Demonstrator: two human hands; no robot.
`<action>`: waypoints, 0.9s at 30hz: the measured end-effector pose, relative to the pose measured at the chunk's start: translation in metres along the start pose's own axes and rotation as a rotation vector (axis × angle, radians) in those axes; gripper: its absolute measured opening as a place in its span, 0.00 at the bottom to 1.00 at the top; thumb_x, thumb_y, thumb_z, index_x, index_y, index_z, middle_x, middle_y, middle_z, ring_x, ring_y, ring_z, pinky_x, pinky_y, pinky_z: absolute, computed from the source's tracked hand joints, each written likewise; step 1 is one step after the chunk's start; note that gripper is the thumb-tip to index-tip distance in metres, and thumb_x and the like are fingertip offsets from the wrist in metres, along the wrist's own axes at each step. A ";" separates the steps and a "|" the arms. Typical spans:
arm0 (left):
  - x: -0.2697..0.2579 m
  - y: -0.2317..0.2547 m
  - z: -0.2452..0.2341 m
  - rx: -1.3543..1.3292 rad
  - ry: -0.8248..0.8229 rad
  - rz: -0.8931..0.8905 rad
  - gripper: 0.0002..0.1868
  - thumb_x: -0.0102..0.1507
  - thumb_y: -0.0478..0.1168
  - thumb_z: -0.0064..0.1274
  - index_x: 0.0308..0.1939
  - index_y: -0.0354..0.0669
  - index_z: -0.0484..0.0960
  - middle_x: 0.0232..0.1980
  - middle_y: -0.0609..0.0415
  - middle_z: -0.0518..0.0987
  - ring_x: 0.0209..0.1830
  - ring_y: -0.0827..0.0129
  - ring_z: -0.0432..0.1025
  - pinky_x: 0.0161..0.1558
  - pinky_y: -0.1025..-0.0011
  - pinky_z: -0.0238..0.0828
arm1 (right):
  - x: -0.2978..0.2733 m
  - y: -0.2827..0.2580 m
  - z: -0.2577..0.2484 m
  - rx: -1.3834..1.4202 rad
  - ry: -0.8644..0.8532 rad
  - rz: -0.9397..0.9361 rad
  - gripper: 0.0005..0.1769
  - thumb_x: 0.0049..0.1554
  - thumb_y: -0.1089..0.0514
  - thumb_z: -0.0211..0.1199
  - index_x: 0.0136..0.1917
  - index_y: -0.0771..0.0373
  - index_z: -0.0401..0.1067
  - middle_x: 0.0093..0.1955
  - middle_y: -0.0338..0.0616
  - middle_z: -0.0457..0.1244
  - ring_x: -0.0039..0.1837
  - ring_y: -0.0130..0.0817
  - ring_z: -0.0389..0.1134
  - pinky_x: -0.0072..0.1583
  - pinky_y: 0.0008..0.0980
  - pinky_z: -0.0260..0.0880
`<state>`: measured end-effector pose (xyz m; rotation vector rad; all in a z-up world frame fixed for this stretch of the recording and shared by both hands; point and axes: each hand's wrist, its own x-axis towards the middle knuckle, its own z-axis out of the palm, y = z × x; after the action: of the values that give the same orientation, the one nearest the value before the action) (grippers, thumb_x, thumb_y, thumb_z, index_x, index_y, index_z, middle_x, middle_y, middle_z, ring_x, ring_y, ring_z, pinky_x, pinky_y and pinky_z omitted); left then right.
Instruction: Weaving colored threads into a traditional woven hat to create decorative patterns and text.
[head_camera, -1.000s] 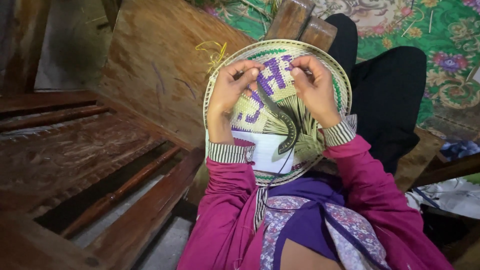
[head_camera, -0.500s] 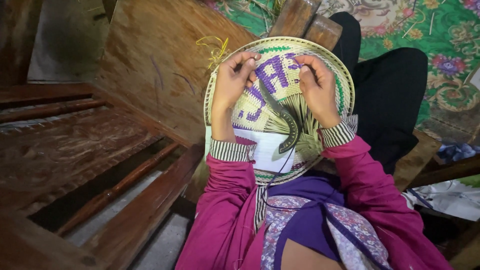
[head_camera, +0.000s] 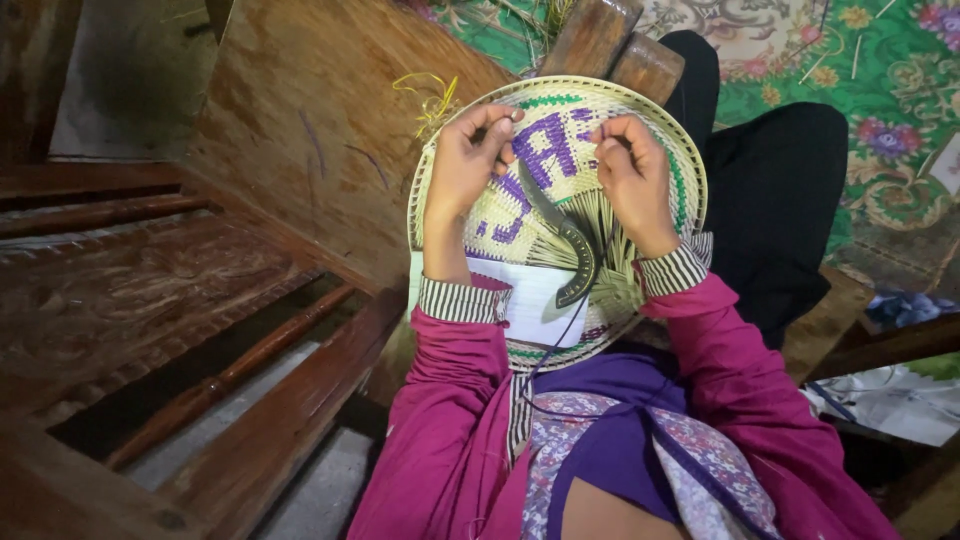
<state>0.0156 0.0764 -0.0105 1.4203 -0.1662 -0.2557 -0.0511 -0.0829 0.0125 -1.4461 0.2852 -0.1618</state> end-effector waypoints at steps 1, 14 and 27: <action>0.000 0.004 0.000 -0.002 0.003 0.002 0.07 0.56 0.31 0.42 0.35 0.31 0.75 0.20 0.52 0.68 0.15 0.76 0.66 0.16 0.84 0.67 | -0.001 -0.002 -0.002 -0.003 -0.003 -0.001 0.08 0.52 0.69 0.41 0.40 0.67 0.62 0.25 0.37 0.49 0.22 0.18 0.48 0.24 0.14 0.45; 0.010 0.049 0.019 0.803 0.305 0.377 0.12 0.50 0.30 0.44 0.37 0.39 0.65 0.35 0.50 0.73 0.33 0.59 0.69 0.35 0.67 0.66 | -0.051 -0.039 0.006 -1.191 -0.489 -0.268 0.25 0.39 0.55 0.61 0.50 0.61 0.57 0.43 0.47 0.54 0.41 0.46 0.59 0.40 0.38 0.59; 0.035 0.024 0.023 0.883 0.128 0.181 0.12 0.45 0.32 0.54 0.31 0.44 0.69 0.27 0.56 0.76 0.24 0.68 0.71 0.29 0.71 0.67 | -0.017 -0.055 -0.034 -1.199 -0.369 -0.471 0.25 0.49 0.61 0.56 0.60 0.61 0.61 0.40 0.48 0.57 0.37 0.41 0.58 0.39 0.32 0.58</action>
<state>0.0447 0.0480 0.0151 2.2731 -0.3245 0.0826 -0.0742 -0.1175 0.0648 -2.6768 -0.3513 -0.0938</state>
